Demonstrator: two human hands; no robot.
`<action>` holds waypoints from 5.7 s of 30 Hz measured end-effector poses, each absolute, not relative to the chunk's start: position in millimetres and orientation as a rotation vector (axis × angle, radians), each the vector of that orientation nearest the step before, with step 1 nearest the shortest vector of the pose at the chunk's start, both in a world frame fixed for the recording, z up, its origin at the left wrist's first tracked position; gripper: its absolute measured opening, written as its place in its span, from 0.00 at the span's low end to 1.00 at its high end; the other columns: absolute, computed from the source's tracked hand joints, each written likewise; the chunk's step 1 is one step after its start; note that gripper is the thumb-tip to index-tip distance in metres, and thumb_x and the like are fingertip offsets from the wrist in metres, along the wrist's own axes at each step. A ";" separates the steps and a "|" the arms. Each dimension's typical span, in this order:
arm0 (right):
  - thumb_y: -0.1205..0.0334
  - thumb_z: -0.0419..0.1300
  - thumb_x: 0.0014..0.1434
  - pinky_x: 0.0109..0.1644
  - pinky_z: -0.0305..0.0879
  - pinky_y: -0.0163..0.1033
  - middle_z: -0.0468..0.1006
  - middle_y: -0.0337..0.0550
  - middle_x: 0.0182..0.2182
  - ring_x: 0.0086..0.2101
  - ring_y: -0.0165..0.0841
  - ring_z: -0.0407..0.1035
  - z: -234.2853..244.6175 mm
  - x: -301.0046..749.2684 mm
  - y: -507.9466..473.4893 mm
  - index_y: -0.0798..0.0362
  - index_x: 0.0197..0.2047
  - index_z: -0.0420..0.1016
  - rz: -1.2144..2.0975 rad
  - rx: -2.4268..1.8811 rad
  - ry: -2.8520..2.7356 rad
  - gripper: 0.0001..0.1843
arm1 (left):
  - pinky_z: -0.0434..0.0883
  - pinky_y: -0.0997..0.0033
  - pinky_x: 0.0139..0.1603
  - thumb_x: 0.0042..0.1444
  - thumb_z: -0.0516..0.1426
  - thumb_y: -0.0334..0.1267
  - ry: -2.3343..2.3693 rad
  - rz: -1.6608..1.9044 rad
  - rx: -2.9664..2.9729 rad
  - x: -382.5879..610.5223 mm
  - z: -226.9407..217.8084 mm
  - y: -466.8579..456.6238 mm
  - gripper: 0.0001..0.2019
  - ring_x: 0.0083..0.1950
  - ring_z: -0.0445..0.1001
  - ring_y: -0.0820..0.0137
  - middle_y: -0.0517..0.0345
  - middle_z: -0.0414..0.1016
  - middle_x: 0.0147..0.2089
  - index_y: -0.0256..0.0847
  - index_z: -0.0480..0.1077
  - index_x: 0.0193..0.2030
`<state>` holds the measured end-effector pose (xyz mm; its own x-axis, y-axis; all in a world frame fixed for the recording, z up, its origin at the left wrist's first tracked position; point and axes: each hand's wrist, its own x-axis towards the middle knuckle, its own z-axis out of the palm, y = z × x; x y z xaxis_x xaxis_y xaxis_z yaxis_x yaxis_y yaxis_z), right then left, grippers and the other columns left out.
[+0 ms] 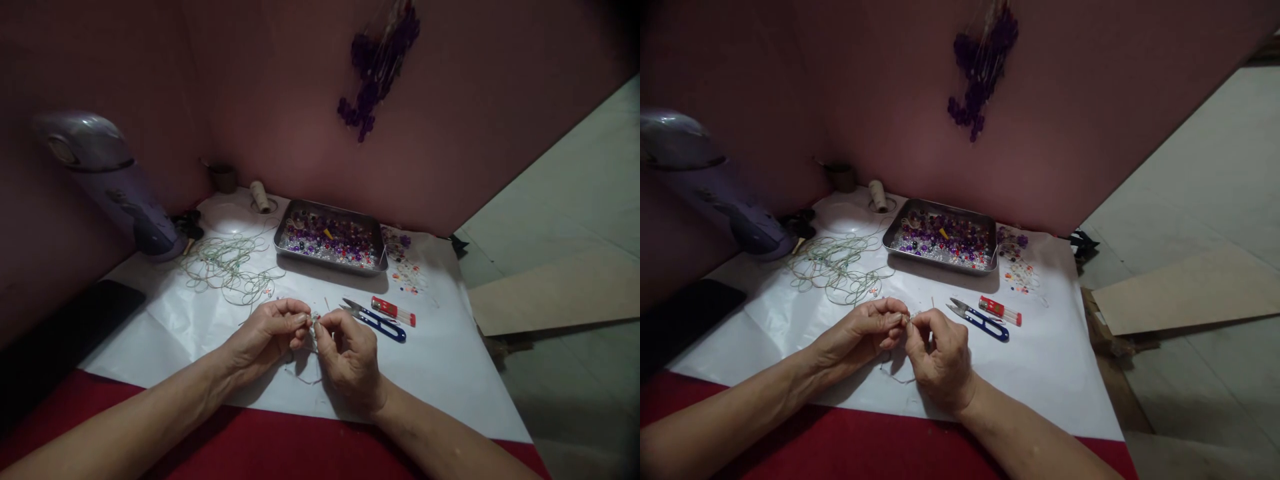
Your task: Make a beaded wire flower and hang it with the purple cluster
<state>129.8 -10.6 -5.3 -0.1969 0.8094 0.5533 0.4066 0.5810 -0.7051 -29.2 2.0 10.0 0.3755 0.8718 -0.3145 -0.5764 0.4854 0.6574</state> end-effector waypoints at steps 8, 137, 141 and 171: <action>0.67 0.56 0.60 0.25 0.57 0.33 0.71 0.37 0.22 0.20 0.26 0.61 -5.1 129.9 -11.3 0.53 0.32 0.69 0.549 -1.004 -1.818 0.05 | 0.65 0.81 0.23 0.47 0.66 0.29 0.702 0.982 0.533 -28.6 10.1 0.5 0.06 0.24 0.67 0.78 0.56 0.73 0.26 0.32 0.74 0.31; 0.69 0.57 0.60 0.30 0.67 0.36 0.77 0.42 0.26 0.25 0.31 0.71 -8.1 128.0 -9.7 0.54 0.36 0.71 0.615 -0.972 -1.780 0.03 | 0.62 0.81 0.24 0.46 0.66 0.30 0.731 1.001 0.577 -27.2 8.2 -0.9 0.06 0.24 0.66 0.78 0.58 0.70 0.23 0.32 0.74 0.31; 0.68 0.57 0.60 0.29 0.67 0.36 0.76 0.42 0.26 0.24 0.31 0.71 -10.9 128.2 -9.7 0.54 0.37 0.72 0.628 -0.977 -1.780 0.03 | 0.62 0.80 0.25 0.46 0.66 0.30 0.738 1.001 0.585 -27.3 7.0 -1.0 0.06 0.24 0.66 0.78 0.58 0.70 0.24 0.32 0.74 0.31; 0.66 0.51 0.65 0.31 0.65 0.35 0.74 0.38 0.28 0.27 0.29 0.68 -5.9 131.8 -9.5 0.51 0.42 0.70 0.687 -1.013 -1.605 0.07 | 0.65 0.79 0.28 0.48 0.65 0.32 0.793 1.054 0.619 -28.5 15.6 0.1 0.06 0.27 0.67 0.78 0.55 0.73 0.31 0.33 0.72 0.30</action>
<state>131.8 -9.5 -5.9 -0.0720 0.8788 0.4717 0.2652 0.4727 -0.8403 -28.5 0.1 15.6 0.2736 0.9236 -0.2685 -0.5135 0.3763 0.7712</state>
